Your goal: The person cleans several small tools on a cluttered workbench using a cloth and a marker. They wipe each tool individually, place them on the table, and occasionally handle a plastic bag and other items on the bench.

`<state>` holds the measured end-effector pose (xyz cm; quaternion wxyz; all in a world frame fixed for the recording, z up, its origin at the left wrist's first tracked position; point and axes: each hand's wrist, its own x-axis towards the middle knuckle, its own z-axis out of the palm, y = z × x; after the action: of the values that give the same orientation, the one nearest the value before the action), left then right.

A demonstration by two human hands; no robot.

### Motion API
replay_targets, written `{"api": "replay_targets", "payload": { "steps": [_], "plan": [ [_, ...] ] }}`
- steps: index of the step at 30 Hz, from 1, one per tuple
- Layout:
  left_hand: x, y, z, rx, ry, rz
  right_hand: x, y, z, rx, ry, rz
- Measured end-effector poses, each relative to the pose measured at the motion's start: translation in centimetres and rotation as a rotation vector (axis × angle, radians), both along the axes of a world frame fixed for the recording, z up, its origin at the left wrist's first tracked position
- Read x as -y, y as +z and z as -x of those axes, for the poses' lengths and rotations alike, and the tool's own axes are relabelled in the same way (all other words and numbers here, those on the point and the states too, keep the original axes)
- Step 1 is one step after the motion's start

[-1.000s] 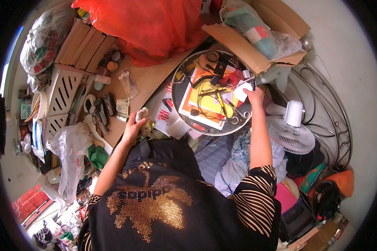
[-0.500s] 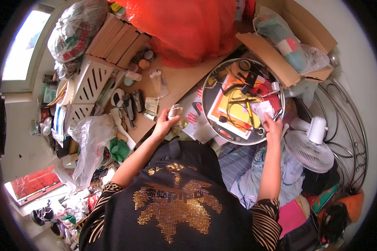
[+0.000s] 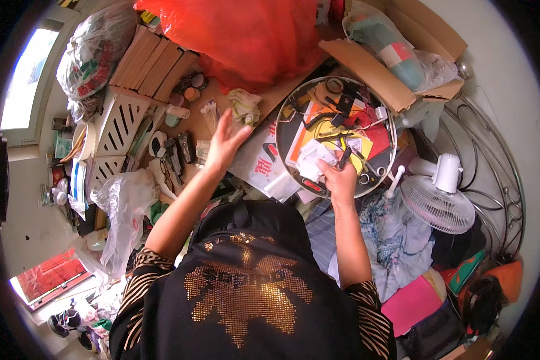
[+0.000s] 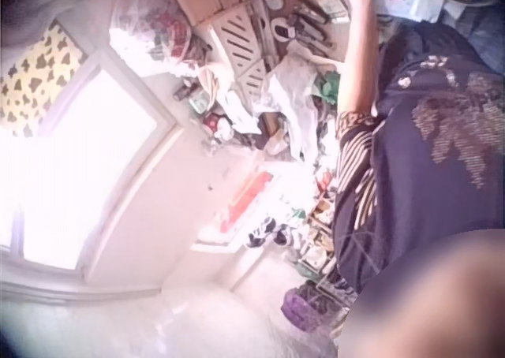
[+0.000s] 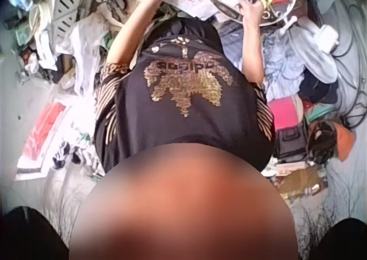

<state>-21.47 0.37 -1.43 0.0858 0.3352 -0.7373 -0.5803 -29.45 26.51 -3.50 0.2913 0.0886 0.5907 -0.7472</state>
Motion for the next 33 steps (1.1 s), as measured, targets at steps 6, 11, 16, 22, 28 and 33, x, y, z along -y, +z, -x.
{"api": "replay_targets", "payload": {
  "steps": [6,11,16,22,28,33],
  "plan": [
    [-7.0,6.2,-4.8,0.033,-0.194,-0.994,1.8,5.4,-2.8,-0.183,0.255,0.115],
    [-6.3,9.8,-7.6,0.03,-0.276,-0.696,3.5,8.7,-5.1,-0.195,0.428,0.192],
    [-4.7,11.1,-12.5,0.0,0.008,-0.721,4.5,11.1,-6.1,-0.524,0.211,0.115],
    [-1.8,9.3,-18.5,-0.182,0.275,-0.772,7.0,12.9,-10.3,-0.412,0.087,0.356],
    [-0.6,6.6,-21.6,-0.188,0.238,-0.858,11.4,13.5,-15.2,0.055,0.167,0.697],
    [0.2,6.8,-23.2,-0.243,0.183,-0.765,13.9,13.5,-19.0,-0.137,0.223,0.557]
  ]
}}
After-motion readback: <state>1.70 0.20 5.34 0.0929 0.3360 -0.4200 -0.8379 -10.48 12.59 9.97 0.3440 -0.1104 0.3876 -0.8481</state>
